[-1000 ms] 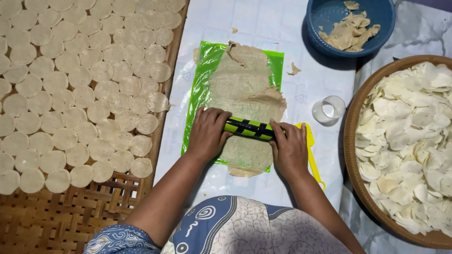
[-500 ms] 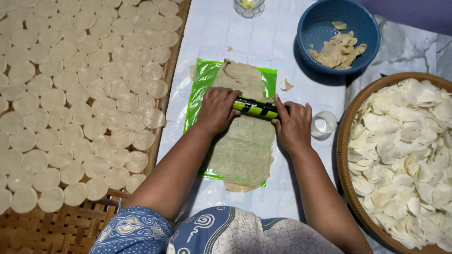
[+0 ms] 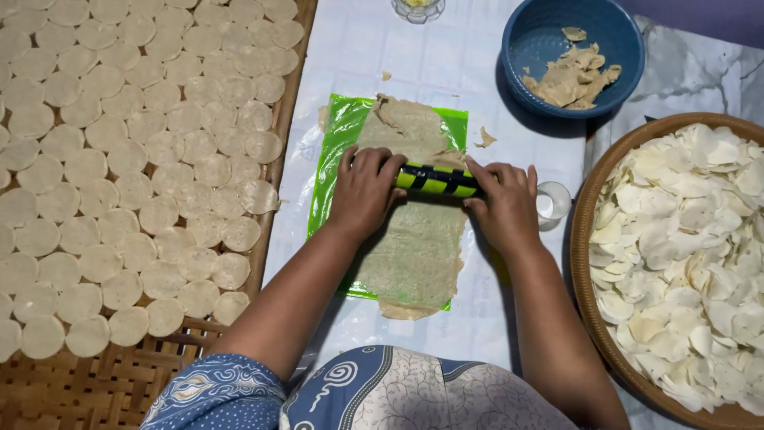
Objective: Rolling out thin sheets of dough onto a mat to prepare traditional crackers.
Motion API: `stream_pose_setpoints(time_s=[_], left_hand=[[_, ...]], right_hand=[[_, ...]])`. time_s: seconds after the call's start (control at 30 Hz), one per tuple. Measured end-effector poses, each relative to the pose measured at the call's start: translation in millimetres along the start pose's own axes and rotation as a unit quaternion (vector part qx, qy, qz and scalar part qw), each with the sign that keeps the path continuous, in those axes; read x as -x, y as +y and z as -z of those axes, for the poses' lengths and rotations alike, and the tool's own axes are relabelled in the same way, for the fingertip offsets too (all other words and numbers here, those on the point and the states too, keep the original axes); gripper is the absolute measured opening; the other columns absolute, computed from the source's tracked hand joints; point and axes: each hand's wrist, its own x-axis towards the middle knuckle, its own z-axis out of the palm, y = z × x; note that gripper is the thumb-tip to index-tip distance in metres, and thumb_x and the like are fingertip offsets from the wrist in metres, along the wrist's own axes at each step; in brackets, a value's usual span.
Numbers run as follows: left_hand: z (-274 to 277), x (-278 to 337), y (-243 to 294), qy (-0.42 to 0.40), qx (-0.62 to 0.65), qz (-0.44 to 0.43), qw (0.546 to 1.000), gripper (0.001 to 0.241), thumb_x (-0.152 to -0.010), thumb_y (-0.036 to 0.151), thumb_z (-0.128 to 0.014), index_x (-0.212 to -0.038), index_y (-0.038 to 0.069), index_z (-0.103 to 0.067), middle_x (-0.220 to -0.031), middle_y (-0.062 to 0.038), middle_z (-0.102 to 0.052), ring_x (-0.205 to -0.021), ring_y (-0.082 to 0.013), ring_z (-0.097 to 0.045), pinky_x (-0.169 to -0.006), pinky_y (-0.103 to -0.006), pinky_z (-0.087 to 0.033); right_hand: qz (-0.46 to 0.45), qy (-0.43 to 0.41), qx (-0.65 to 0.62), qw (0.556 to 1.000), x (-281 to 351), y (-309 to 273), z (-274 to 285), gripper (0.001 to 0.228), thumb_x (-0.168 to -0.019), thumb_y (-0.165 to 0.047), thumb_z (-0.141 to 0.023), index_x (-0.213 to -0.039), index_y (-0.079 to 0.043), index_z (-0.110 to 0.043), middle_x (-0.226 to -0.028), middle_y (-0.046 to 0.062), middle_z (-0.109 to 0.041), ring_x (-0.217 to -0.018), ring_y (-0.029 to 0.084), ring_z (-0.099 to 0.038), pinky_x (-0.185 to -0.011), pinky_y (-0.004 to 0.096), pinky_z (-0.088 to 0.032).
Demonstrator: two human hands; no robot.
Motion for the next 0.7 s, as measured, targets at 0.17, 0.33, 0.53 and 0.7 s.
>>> stream_pose_setpoints(time_s=[0.17,0.33,0.53,0.7], left_hand=[[-18,43,9,-0.021,0.003,0.03,0.999,0.058,-0.086,0.031,-0.077,-0.137,0.014,-0.058,-0.134,-0.008,-0.059,-0.132,-0.0277,-0.052,-0.121,-0.0517,-0.03],[-35,32,4,0.006,-0.022,0.012,1.0,0.061,-0.097,0.036,-0.066,-0.15,0.009,-0.052,-0.155,-0.012,-0.051,-0.144,-0.0323,-0.044,-0.121,-0.0514,-0.029],[-53,-30,-21,-0.039,-0.069,0.063,0.995,0.053,-0.106,0.041,-0.049,-0.151,0.013,-0.048,-0.161,-0.011,-0.043,-0.15,-0.0347,-0.037,-0.124,-0.0506,-0.025],[-68,-85,-45,-0.136,-0.079,0.126,0.979,0.06,-0.104,0.041,-0.03,-0.156,0.013,-0.037,-0.167,-0.009,-0.025,-0.155,-0.0291,-0.017,-0.124,-0.0551,-0.005]], right_hand=[[-0.019,0.044,0.073,0.996,49,-19,-43,0.076,-0.087,-0.033,-0.075,-0.154,-0.016,-0.044,-0.143,0.014,-0.053,-0.141,0.033,-0.041,-0.123,0.064,-0.007],[-0.019,0.087,0.098,0.991,38,-9,-63,0.091,-0.093,-0.048,-0.064,-0.158,0.005,-0.03,-0.159,0.025,-0.038,-0.153,0.04,-0.023,-0.123,0.063,-0.004],[-0.037,0.042,0.121,0.991,-34,8,-53,0.083,-0.104,-0.055,-0.042,-0.16,0.004,-0.028,-0.168,0.023,-0.026,-0.159,0.034,-0.012,-0.124,0.06,0.006],[-0.056,-0.017,0.123,0.991,-94,14,-42,0.075,-0.107,-0.055,-0.019,-0.162,-0.005,-0.024,-0.171,0.015,-0.017,-0.159,0.026,-0.004,-0.122,0.059,0.012]])
